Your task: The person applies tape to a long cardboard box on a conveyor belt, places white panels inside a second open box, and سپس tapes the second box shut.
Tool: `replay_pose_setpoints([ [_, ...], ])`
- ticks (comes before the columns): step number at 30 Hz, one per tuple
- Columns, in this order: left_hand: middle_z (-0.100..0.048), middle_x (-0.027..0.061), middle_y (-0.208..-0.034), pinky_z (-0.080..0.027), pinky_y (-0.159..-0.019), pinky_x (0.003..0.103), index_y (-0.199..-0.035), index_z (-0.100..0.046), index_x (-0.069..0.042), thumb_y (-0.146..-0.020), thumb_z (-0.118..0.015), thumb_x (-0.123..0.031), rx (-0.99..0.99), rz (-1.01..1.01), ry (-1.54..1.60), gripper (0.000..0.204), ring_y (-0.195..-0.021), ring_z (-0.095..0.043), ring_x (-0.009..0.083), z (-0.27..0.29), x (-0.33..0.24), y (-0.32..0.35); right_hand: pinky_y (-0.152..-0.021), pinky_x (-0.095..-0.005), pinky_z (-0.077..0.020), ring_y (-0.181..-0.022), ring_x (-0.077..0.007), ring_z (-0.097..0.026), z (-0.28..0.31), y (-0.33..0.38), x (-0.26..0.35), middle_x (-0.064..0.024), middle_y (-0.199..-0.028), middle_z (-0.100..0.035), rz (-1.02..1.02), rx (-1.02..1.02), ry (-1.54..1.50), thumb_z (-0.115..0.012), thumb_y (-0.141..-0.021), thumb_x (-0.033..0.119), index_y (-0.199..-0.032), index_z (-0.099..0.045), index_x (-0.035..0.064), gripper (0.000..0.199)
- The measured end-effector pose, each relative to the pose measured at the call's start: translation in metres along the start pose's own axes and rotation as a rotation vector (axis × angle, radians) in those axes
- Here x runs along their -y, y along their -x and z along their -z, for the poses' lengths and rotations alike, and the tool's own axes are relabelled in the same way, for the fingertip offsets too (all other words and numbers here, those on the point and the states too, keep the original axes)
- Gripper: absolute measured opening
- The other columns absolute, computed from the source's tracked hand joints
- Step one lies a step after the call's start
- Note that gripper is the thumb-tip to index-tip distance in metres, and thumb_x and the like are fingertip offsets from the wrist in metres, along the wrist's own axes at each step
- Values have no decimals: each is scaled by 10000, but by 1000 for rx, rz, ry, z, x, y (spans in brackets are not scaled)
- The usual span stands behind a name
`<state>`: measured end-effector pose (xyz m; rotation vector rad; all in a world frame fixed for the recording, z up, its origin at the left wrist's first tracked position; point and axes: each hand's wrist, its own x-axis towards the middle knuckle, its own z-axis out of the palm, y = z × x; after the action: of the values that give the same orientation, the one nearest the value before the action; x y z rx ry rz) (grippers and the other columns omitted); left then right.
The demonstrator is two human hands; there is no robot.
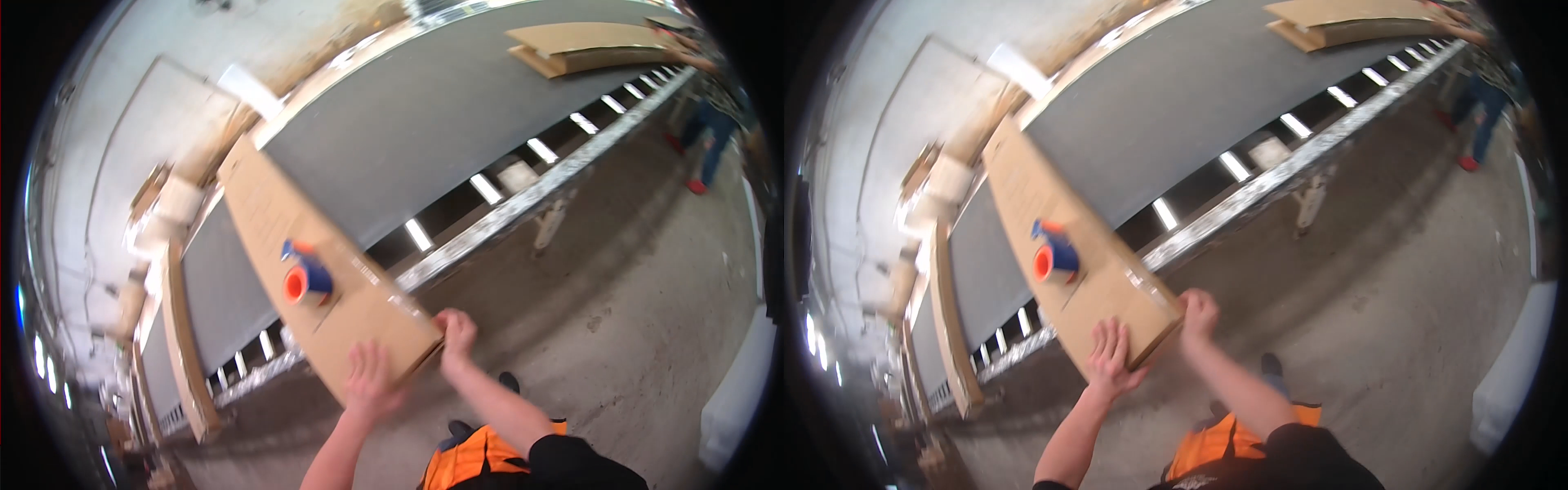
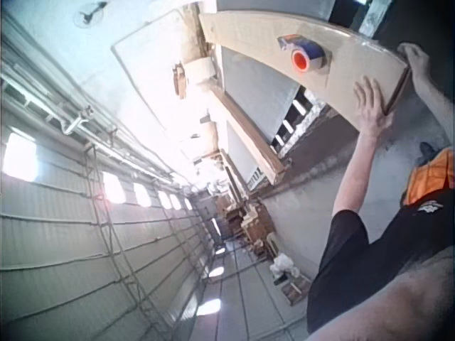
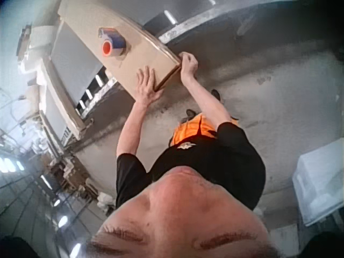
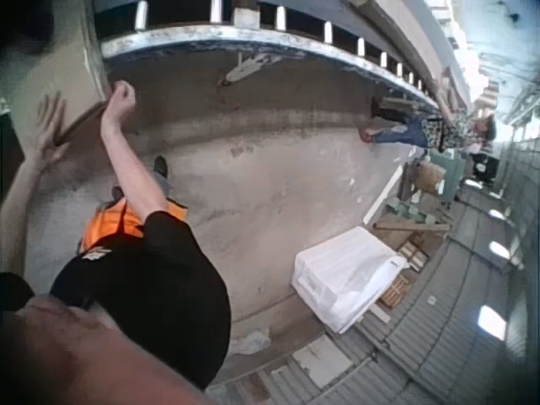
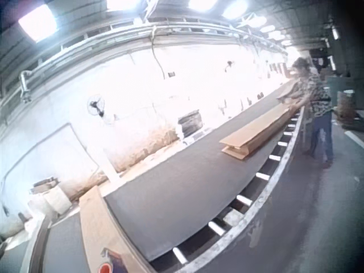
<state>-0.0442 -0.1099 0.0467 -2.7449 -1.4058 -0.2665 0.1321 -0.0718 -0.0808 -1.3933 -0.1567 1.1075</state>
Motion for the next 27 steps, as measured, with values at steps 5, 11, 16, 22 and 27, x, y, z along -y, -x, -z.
replay_pose_setpoints([
  [5,-523,257,-1413,-410,-1083,557,-1346,-576,-25,-540,-829,-396,-13,89,1,923,-1273,-498,525,9,13,23,-692,-369,-512,-738,-212,-588,-55,16,103,-97,-994,-642,944,-39,447,-648,-795,6,-1032,-667,78,249],
  [11,-438,204,-1499,-323,-1134,591,-1401,-522,-74,-614,-847,-414,-103,68,143,916,-1383,-369,506,-23,23,43,-1072,-457,-384,-1214,-369,-496,-228,93,79,-232,-1316,-483,651,441,863,-826,-695,435,-1367,-422,-21,907],
  [16,-425,194,-1514,-310,-1160,554,-1415,-514,-97,-622,-836,-408,-59,104,144,910,-1372,-389,497,-12,21,48,-912,-398,-538,-1110,-359,-648,-288,59,90,-256,-1203,-640,198,784,1051,-822,-643,391,-1248,-573,-47,788],
  [22,-409,192,-1526,-288,-1168,556,-1474,-448,-111,-652,-822,-417,-26,85,170,954,-1369,-383,508,-14,25,50,-857,-381,-540,-1002,-268,-691,-295,46,89,-177,-1106,-707,221,516,1001,-790,-711,206,-1105,-692,-7,458],
  [27,-377,193,-1545,-248,-1184,558,-1500,-403,-99,-674,-808,-425,67,118,198,977,-1391,-342,517,-12,38,60,-837,-411,-575,-1005,-232,-663,-204,60,133,-96,-1111,-647,-30,957,194,-631,-779,-47,-1230,-583,17,458],
])
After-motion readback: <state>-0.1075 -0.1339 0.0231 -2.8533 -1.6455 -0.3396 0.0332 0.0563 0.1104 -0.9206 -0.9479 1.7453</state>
